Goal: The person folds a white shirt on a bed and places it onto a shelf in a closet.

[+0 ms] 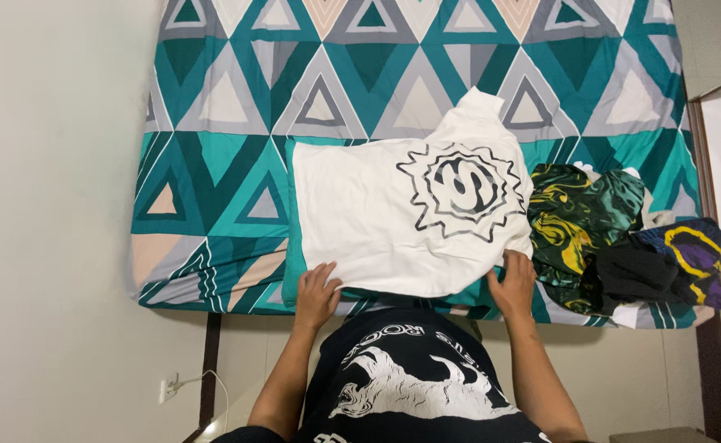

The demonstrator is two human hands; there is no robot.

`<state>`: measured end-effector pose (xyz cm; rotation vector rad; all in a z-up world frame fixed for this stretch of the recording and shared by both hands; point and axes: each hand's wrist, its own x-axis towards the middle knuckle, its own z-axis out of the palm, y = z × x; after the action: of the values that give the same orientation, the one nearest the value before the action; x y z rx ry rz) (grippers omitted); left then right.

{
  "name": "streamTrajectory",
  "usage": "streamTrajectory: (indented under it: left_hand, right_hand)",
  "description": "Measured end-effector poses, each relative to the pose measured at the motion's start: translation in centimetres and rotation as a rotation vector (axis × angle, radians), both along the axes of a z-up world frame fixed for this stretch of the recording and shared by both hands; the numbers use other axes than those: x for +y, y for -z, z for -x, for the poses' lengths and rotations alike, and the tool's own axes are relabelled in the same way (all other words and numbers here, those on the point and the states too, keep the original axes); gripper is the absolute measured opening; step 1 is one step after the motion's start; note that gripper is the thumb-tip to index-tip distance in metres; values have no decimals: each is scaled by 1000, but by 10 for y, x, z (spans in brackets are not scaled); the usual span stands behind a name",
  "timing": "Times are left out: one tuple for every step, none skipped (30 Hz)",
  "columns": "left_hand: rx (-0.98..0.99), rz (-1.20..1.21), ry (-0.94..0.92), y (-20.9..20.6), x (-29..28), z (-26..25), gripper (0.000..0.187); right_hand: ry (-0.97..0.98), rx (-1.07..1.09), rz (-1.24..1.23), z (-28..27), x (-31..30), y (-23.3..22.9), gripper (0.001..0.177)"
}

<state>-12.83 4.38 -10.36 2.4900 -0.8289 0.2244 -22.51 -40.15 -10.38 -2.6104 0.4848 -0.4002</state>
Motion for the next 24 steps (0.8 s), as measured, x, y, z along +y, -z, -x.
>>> streamTrajectory:
  left_hand:
    - [-29, 36, -52, 4, 2, 5, 25]
    - [-24, 34, -47, 7, 5, 7, 25]
    - [-30, 38, -101, 9, 7, 10, 24]
    - [-36, 41, -155, 10, 9, 12, 24]
    - [-31, 39, -153, 10, 10, 13, 24]
    - [-48, 78, -207, 8, 11, 14, 24]
    - [-66, 116, -261, 5, 11, 14, 23]
    - [-62, 115, -259, 0, 12, 12, 23]
    - [-75, 70, -312, -6, 13, 8, 22]
    - [-89, 25, -366, -14, 13, 3, 20]
    - [-87, 23, -366, -24, 13, -5, 20]
    - [-128, 52, -351, -36, 13, -16, 21]
    - [-168, 80, -339, -49, 14, -26, 21]
    - [-212, 93, -318, -63, 15, -37, 20]
    - [-256, 106, -298, -77, 15, -49, 20]
    - [-292, 123, -298, -90, 14, -61, 19]
    - [-327, 140, -299, -101, 14, -70, 18]
    - [-324, 138, -303, -112, 14, -76, 18]
    - [-370, 152, -325, -120, 14, -83, 18]
    - [-415, 167, -347, -126, 14, -86, 18]
    - [-414, 167, -349, -129, 15, -86, 18]
    - [-396, 204, -385, -131, 17, -86, 16]
    - [-376, 238, -420, -131, 18, -85, 15]
    - [-374, 236, -421, -129, 18, -81, 15]
  right_hand:
    - [5, 5, -1, 7, 0, -7, 52]
    - [-33, 5, 17, 12, 0, -13, 55]
    - [-72, 5, 35, 14, 0, -17, 57]
    - [-69, 11, 33, 15, 2, -18, 57]
    - [-65, -12, 44, 15, 2, -17, 53]
    - [-61, -35, 55, 16, 1, -13, 48]
    - [-58, -31, 54, 15, -2, -6, 48]
    - [8, -23, 25, 12, -5, 2, 35]
    - [73, -16, -3, 9, -11, 10, 23]
    - [74, -13, -3, 6, -19, 16, 23]
    - [79, -81, 29, 0, -27, 21, 23]
    - [84, -148, 62, -7, -35, 23, 23]
    - [83, -232, -21, -15, -44, 21, 22]
    - [82, -315, -104, -24, -50, 15, 22]
    - [111, -347, -115, -33, -55, 5, 20]
    - [140, -379, -126, -39, -60, -10, 19]
    - [122, -377, -122, -44, -63, -28, 15]
    - [104, -374, -118, -46, -63, -46, 12]
    - [101, -375, -117, -45, -62, -65, 12]
    - [64, -389, -89, -44, -61, -81, 16]
    - [29, -401, -60, -42, -60, -95, 22]
    - [28, -400, -60, -38, -61, -105, 22]
    - [9, -310, 55, -31, -61, -110, 23]
    - [-10, -219, 170, -25, -61, -110, 26]
